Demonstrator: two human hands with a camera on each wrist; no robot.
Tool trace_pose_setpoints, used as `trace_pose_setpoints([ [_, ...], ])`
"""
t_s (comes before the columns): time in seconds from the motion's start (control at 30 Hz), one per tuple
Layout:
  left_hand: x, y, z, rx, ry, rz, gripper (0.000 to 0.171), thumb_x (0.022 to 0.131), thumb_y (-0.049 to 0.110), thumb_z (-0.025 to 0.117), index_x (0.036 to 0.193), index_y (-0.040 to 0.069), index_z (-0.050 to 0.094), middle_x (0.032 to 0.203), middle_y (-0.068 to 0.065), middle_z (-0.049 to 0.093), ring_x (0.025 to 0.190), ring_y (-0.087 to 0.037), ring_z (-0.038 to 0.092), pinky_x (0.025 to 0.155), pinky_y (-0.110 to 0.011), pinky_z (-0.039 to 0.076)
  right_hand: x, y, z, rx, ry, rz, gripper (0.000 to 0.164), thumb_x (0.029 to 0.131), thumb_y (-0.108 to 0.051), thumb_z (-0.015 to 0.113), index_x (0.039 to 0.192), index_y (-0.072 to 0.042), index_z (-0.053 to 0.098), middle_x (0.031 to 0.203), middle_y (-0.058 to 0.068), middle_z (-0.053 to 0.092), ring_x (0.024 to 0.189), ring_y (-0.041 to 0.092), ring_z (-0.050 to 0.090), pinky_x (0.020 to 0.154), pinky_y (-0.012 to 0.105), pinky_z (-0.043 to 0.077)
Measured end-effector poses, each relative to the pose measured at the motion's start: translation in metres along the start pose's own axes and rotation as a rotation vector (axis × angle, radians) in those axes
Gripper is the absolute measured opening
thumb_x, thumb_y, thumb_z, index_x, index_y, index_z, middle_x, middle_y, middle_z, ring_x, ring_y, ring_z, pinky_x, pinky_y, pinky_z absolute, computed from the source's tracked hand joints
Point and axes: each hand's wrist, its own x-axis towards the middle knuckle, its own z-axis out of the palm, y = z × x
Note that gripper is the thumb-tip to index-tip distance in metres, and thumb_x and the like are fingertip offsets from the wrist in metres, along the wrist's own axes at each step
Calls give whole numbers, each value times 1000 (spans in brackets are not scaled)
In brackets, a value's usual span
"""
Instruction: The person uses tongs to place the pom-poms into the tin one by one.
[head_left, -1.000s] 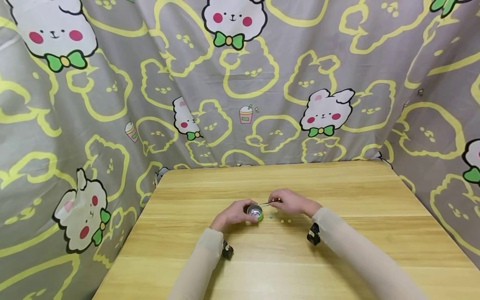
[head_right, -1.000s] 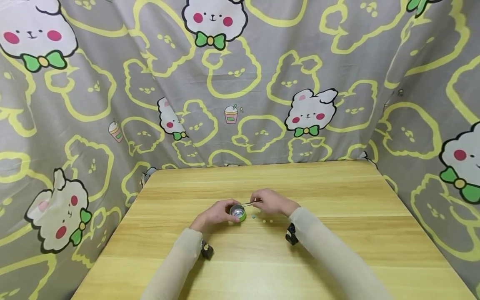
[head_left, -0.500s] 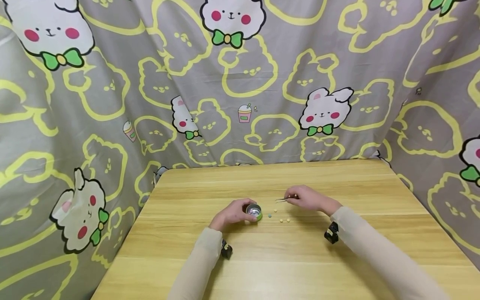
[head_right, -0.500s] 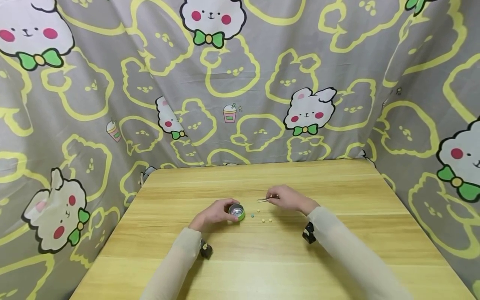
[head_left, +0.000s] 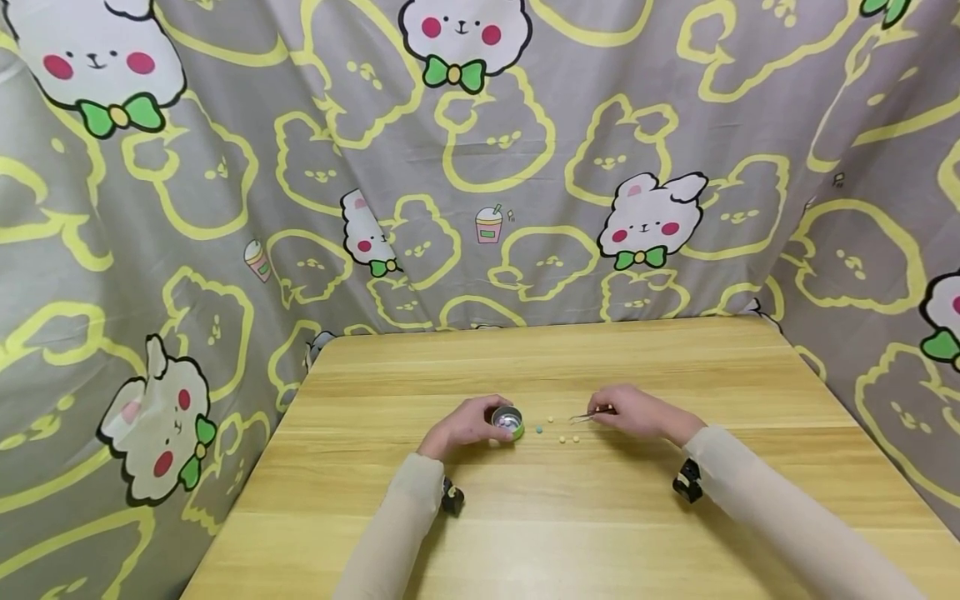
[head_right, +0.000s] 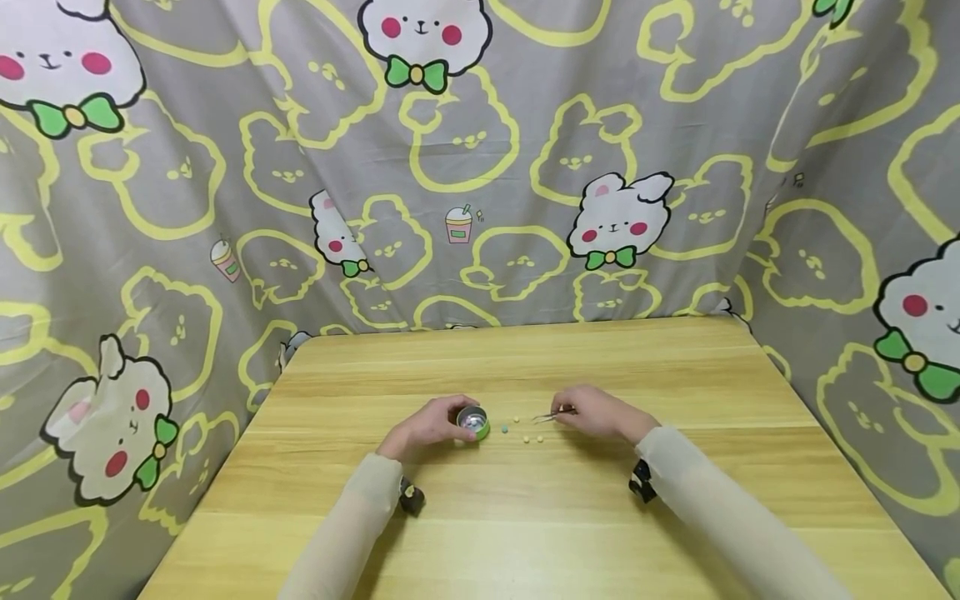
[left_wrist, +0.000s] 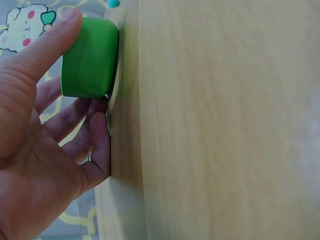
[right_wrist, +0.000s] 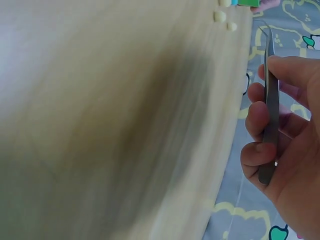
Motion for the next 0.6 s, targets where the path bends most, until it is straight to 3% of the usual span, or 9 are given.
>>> trace_pose_setpoints([
  [0.6,-1,2,-1,13,-3,2,53,79,28,78,126,16,57,112,5,61,102,-12,54,90,-30,42,-9,7,10,13,-43,6,5,91,-13,63,90,-16,67,84,-11,57,74,6,50,66,28,43],
])
